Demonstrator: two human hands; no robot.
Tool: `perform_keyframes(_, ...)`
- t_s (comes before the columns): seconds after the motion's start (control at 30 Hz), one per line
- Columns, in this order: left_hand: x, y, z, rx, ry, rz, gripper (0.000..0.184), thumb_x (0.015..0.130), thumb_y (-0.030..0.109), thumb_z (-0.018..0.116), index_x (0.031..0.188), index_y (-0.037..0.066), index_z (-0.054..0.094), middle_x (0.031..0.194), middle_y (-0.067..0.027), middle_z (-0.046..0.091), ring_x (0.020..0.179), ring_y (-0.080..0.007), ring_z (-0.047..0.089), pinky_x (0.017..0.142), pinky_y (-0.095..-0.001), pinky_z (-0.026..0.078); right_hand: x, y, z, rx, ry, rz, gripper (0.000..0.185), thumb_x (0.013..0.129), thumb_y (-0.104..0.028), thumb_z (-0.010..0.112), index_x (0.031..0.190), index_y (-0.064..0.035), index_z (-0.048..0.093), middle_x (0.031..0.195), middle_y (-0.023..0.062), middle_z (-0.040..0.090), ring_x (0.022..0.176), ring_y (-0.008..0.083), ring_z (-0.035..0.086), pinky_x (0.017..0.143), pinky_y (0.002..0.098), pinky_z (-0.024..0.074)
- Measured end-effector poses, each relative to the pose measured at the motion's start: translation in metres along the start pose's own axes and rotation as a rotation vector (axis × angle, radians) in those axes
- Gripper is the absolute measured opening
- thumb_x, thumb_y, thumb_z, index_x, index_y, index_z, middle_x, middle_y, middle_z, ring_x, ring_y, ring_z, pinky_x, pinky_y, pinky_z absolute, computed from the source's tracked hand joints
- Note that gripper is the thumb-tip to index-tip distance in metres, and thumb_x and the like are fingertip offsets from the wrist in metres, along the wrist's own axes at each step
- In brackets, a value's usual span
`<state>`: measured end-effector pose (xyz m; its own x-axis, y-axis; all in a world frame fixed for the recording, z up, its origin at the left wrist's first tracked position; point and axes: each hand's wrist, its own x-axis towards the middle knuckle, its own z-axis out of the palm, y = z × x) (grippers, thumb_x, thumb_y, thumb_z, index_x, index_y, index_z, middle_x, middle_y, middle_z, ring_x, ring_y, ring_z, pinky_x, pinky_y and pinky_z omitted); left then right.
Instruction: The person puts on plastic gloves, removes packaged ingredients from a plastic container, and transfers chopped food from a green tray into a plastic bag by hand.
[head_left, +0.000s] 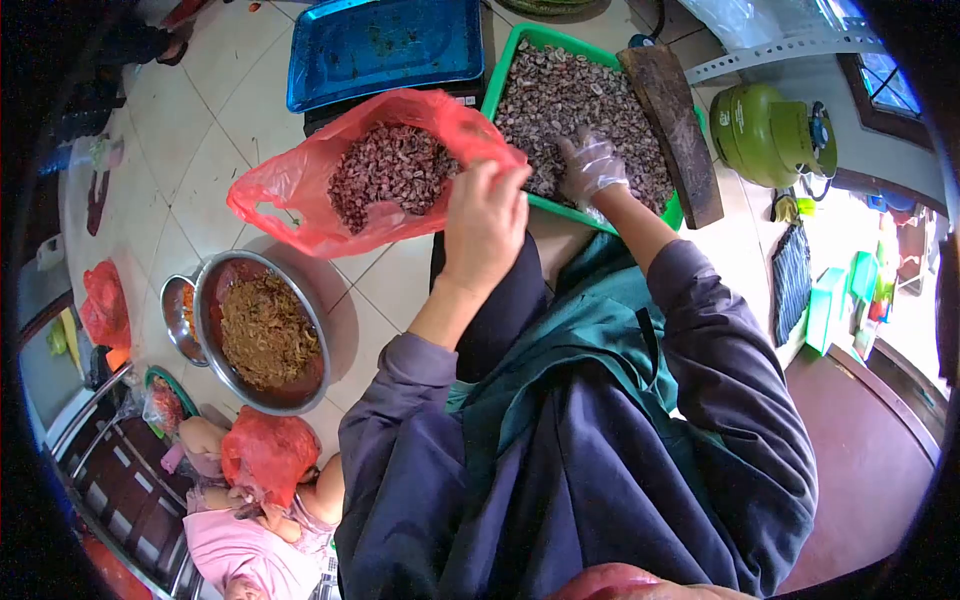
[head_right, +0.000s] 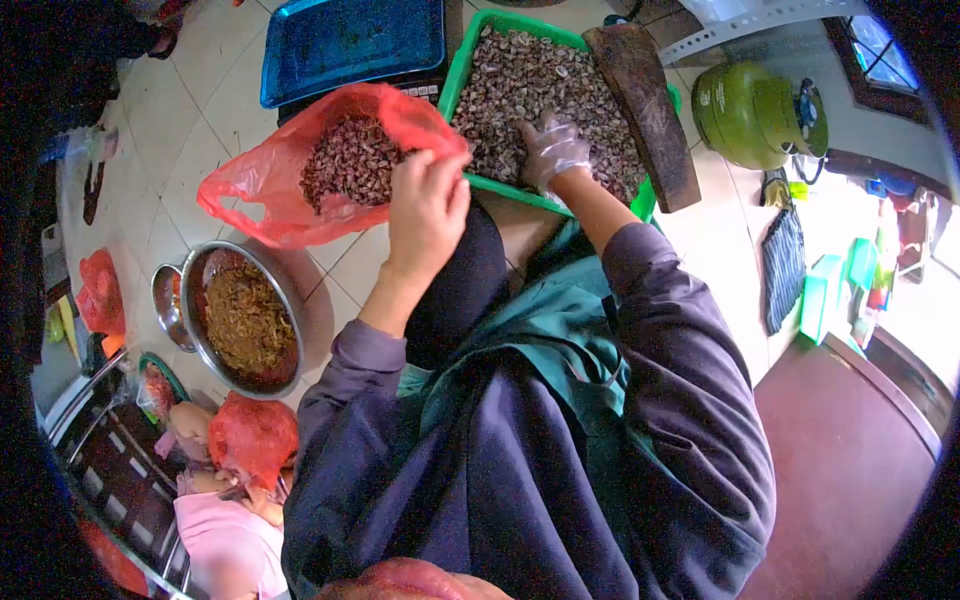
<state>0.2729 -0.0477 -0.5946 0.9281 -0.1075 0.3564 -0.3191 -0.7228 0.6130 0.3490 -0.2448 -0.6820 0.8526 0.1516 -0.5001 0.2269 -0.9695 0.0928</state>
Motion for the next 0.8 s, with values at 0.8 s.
perform_keyframes(0.8,-0.013,-0.004,0.029,0.099,-0.282,0.136,0.04,0.077,0.011,0.06,0.116,0.007,0.052,0.12,-0.0142,0.053,0.096,-0.0276,0.059,0.077,-0.0395,0.05,-0.009,0.011,-0.177,1.224,-0.311,-0.647,0.033,0.076,-0.011,0.064,0.109,-0.0091,0.057,0.107,0.0066,0.058,0.088,0.0163,0.061,0.072,0.0249,0.0515)
